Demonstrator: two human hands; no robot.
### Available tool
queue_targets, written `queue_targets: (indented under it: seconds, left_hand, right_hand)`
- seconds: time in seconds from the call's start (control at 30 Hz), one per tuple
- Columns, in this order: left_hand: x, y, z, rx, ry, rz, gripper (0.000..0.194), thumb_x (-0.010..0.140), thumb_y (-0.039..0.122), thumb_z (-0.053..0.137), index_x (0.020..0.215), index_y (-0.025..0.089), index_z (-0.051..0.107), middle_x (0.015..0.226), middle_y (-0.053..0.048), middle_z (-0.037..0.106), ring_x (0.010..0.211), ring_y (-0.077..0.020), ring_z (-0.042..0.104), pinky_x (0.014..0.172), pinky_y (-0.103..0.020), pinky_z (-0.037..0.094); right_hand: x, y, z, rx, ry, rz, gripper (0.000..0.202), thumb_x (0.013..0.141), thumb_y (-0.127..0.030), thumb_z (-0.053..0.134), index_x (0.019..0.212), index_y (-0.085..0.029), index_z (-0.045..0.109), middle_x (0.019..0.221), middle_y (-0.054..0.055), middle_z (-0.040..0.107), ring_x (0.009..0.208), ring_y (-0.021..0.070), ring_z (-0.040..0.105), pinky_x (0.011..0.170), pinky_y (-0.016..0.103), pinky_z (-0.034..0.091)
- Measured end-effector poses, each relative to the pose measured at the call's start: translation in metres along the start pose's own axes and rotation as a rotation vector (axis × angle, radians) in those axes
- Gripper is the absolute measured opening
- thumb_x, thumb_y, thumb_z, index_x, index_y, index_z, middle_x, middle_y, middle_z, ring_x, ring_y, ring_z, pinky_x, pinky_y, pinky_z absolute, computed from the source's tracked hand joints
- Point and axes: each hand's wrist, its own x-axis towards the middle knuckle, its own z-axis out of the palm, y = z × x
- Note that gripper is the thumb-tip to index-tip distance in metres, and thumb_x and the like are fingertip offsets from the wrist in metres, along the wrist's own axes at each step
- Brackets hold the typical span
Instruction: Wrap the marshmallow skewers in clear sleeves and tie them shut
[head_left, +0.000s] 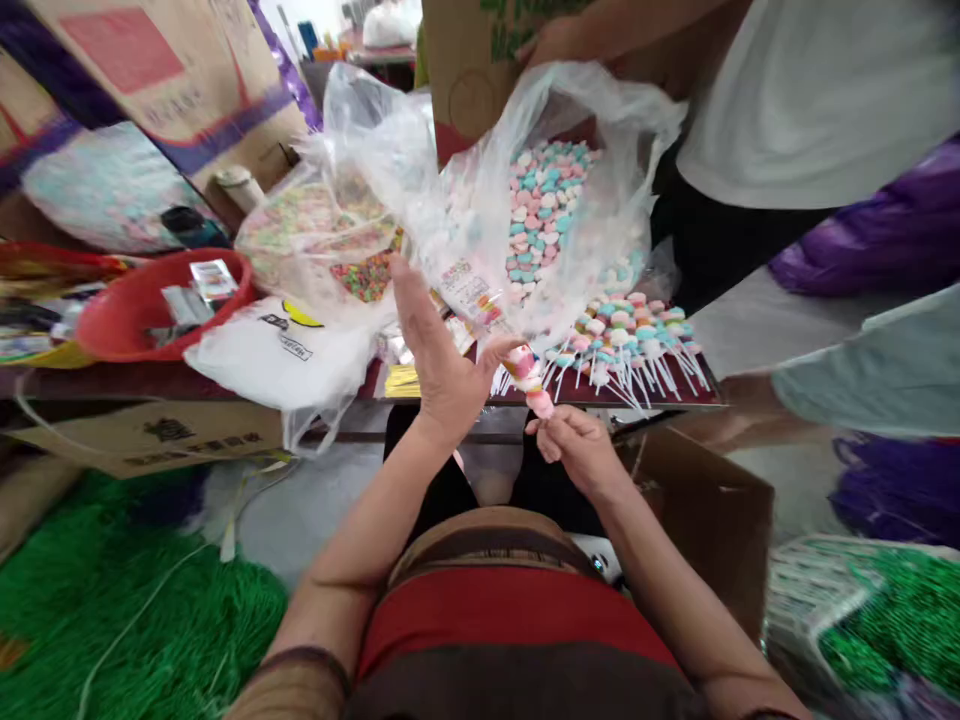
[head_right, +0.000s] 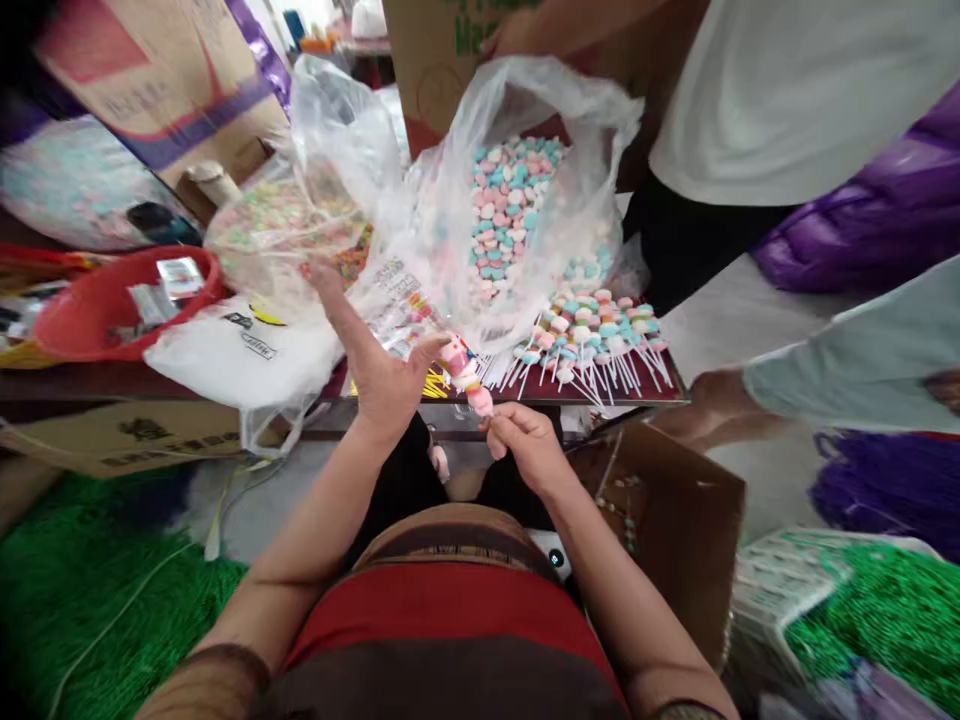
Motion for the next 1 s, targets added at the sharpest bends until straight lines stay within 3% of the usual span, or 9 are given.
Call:
queue_targets:
  seconds: [0.13,0.23,0.3,0.4,0.6,0.7,0.83,0.9,1.0]
  left_hand:
    - [-0.008,-0.005,0.011,-0.376,-0.263,-0.272,0.087,0.071,0.068,0.079,0.142,0.026,0.053,0.15,-0.012,0.057,0.148,-0.0295,0.045,0.121,-0.044,0.04]
    - [-0.015,-0.001,0.014,-0.603,-0.473,-0.468,0.068,0.073,0.071,0.075,0.116,0.018,0.069,0.105,-0.011,0.077,0.117,-0.029,0.07,0.1,-0.043,0.057]
    - [-0.019,0.002,0.015,-0.633,-0.491,-0.431,0.061,0.07,0.068,0.079,0.106,0.019,0.071,0.089,-0.007,0.077,0.101,-0.0257,0.074,0.086,-0.036,0.06]
    - [-0.026,-0.001,0.018,-0.62,-0.457,-0.338,0.052,0.073,0.059,0.082,0.105,0.022,0.067,0.086,-0.003,0.075,0.084,-0.0183,0.074,0.071,-0.027,0.057]
    - [-0.042,-0.018,0.02,-0.579,-0.461,-0.373,0.037,0.086,0.052,0.072,0.105,0.021,0.063,0.088,-0.001,0.075,0.056,-0.0078,0.058,0.058,-0.024,0.05]
    - [-0.04,-0.014,0.013,-0.601,-0.507,-0.383,0.041,0.082,0.053,0.077,0.105,0.021,0.066,0.098,-0.005,0.076,0.067,-0.0103,0.064,0.064,-0.025,0.051]
    - [-0.018,0.004,0.0,-0.707,-0.507,-0.377,0.072,0.064,0.072,0.08,0.117,0.025,0.067,0.111,-0.008,0.074,0.107,-0.024,0.071,0.087,-0.035,0.055]
    - [-0.009,0.011,-0.001,-0.747,-0.465,-0.372,0.065,0.069,0.071,0.078,0.113,0.025,0.069,0.097,-0.006,0.075,0.105,-0.0242,0.072,0.09,-0.037,0.055]
    - [-0.013,0.01,0.004,-0.736,-0.386,-0.352,0.04,0.078,0.057,0.079,0.096,0.023,0.069,0.07,0.002,0.066,0.089,-0.0193,0.073,0.086,-0.034,0.056]
  right_hand:
    - [0.004,0.002,0.012,-0.063,0.061,-0.053,0.028,0.084,-0.047,0.074,0.081,-0.019,0.07,0.05,-0.006,0.055,0.046,0.0091,0.045,0.053,0.026,0.038]
    - [0.006,-0.002,0.016,-0.109,0.101,-0.11,0.025,0.085,-0.045,0.074,0.087,-0.02,0.071,0.055,-0.006,0.058,0.05,0.0093,0.048,0.055,0.026,0.04]
    - [0.006,-0.006,0.018,-0.14,0.137,-0.133,0.025,0.087,-0.046,0.071,0.09,-0.021,0.071,0.057,-0.006,0.056,0.049,0.0088,0.046,0.054,0.025,0.039]
    - [0.004,-0.011,0.022,-0.182,0.178,-0.145,0.028,0.091,-0.047,0.066,0.097,-0.021,0.067,0.053,-0.009,0.05,0.046,0.0083,0.042,0.05,0.024,0.036]
    - [-0.001,-0.008,0.039,-0.224,0.265,-0.217,0.03,0.093,-0.05,0.063,0.085,-0.021,0.061,0.049,-0.01,0.045,0.043,0.0071,0.037,0.047,0.023,0.031]
    - [0.002,-0.003,0.045,-0.084,0.219,-0.186,0.032,0.096,-0.051,0.06,0.084,-0.021,0.062,0.045,-0.011,0.04,0.043,0.0075,0.037,0.05,0.024,0.034]
    - [0.005,-0.001,0.043,0.006,0.103,-0.148,0.034,0.093,-0.052,0.064,0.083,-0.02,0.066,0.048,-0.009,0.047,0.044,0.0069,0.038,0.051,0.024,0.034]
    - [0.004,-0.002,0.041,-0.025,0.091,-0.133,0.034,0.092,-0.052,0.065,0.082,-0.019,0.067,0.05,-0.007,0.051,0.043,0.0063,0.037,0.049,0.024,0.031]
    - [0.001,-0.005,0.042,-0.107,0.131,-0.114,0.034,0.091,-0.052,0.065,0.083,-0.019,0.069,0.053,-0.006,0.051,0.042,0.0061,0.034,0.046,0.024,0.027]
